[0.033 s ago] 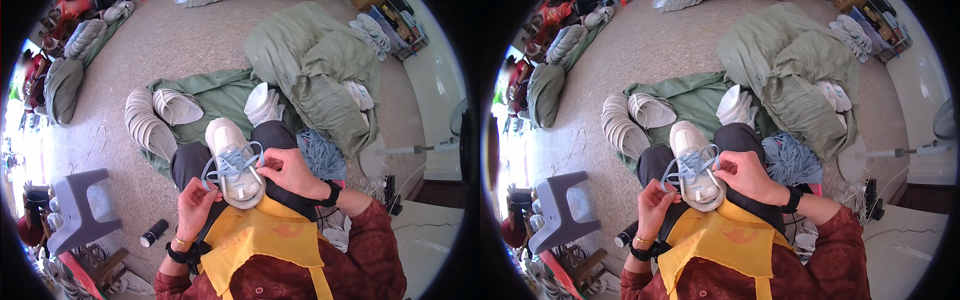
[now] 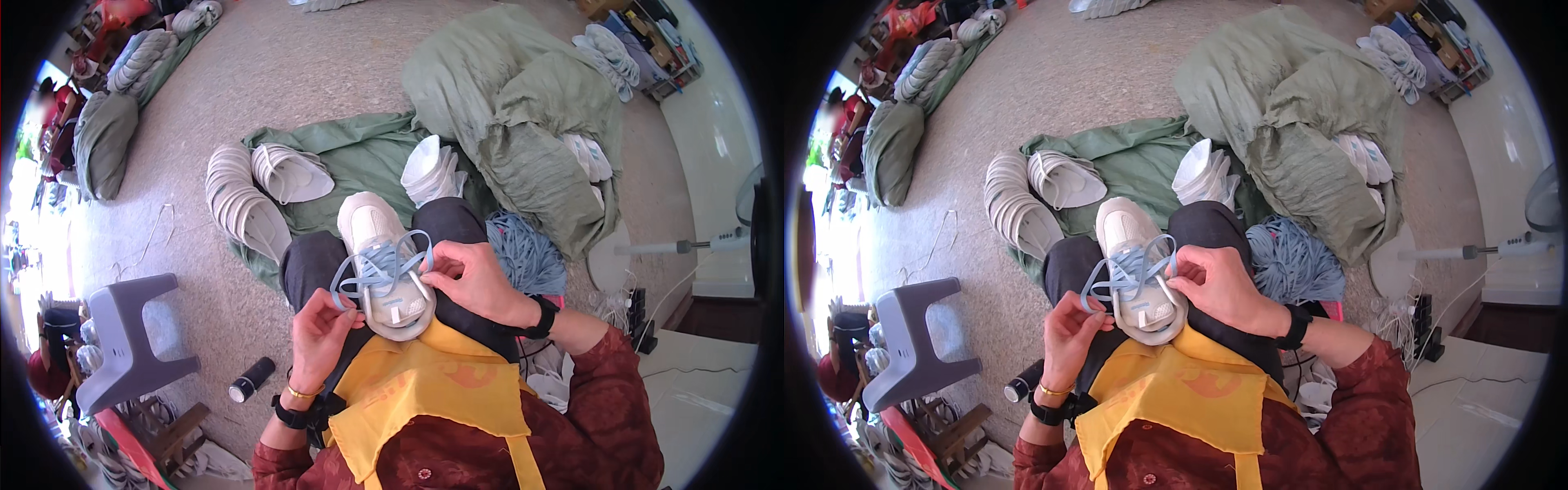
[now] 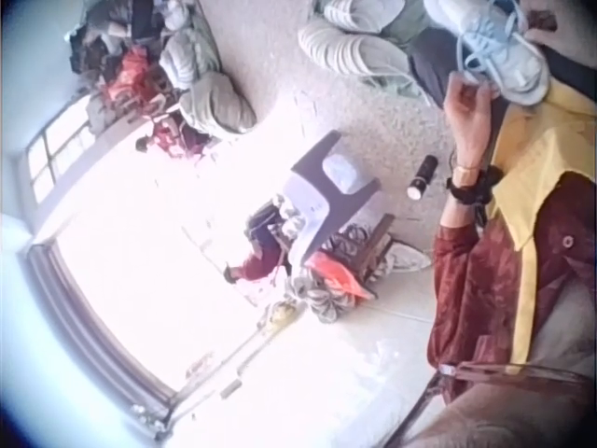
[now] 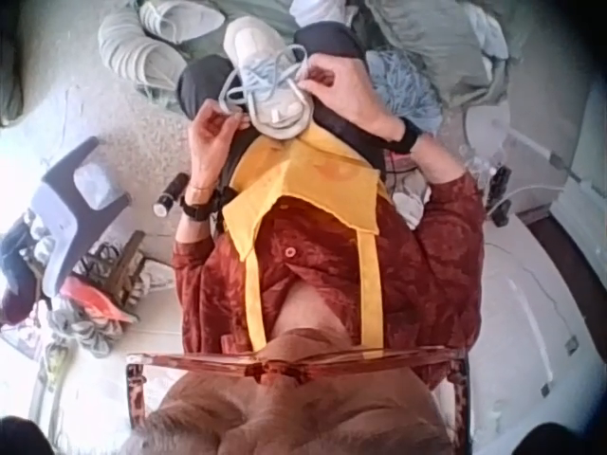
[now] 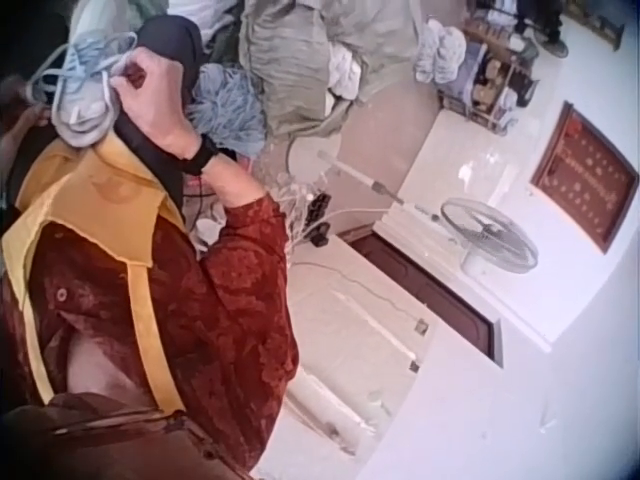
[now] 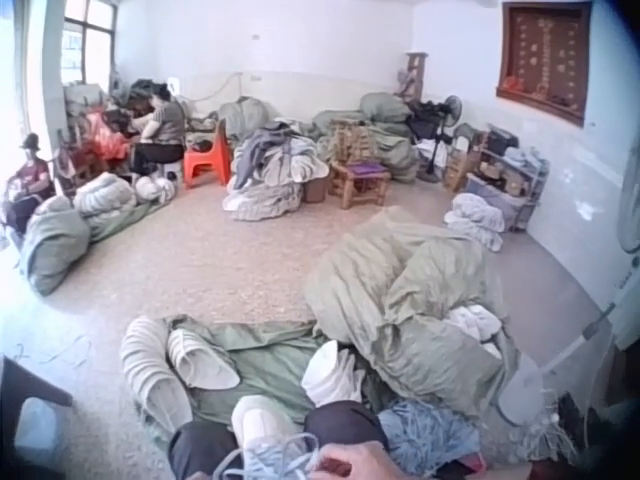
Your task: Insert and tie laces into a white sneaker while sitting on the floor of a factory workspace.
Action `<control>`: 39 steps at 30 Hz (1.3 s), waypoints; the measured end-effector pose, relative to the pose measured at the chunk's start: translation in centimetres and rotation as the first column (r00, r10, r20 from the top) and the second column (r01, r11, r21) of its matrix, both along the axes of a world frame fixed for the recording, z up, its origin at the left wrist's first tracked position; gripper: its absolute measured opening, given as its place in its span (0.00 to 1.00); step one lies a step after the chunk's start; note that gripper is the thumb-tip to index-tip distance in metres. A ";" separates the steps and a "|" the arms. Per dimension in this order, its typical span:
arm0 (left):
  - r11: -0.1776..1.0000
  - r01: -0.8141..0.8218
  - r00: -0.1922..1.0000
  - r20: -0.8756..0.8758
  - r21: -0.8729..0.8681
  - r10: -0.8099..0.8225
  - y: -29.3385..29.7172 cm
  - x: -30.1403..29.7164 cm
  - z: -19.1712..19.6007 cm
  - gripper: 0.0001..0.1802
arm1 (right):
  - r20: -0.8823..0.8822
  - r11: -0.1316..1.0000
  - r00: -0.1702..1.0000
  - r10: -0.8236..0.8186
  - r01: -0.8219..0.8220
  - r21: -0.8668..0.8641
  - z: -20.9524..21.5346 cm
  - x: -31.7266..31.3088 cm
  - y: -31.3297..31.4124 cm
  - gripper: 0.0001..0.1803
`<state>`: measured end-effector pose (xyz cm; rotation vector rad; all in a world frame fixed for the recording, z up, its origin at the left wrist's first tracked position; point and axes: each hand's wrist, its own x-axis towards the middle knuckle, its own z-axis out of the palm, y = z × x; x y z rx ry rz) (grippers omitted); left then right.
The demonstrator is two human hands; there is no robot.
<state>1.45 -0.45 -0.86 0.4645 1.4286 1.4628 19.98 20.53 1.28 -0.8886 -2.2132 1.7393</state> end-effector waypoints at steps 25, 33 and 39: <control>0.979 -0.188 0.969 -0.148 0.073 0.197 1.2 1.4 -2.1 0.08 | -0.009 0.998 0.998 -0.056 0.056 -0.023 -0.9 0.4 -0.4 0.05; 0.989 -0.145 0.911 -0.388 0.020 0.141 1.3 1.7 -1.5 0.09 | 0.034 1.000 0.999 -0.006 0.007 -0.028 -0.7 0.6 -0.2 0.05; 0.994 -0.108 0.822 -0.560 0.019 0.100 1.4 1.5 -1.0 0.09 | -0.007 0.998 1.000 -0.031 0.030 -0.046 -0.6 0.5 -0.3 0.05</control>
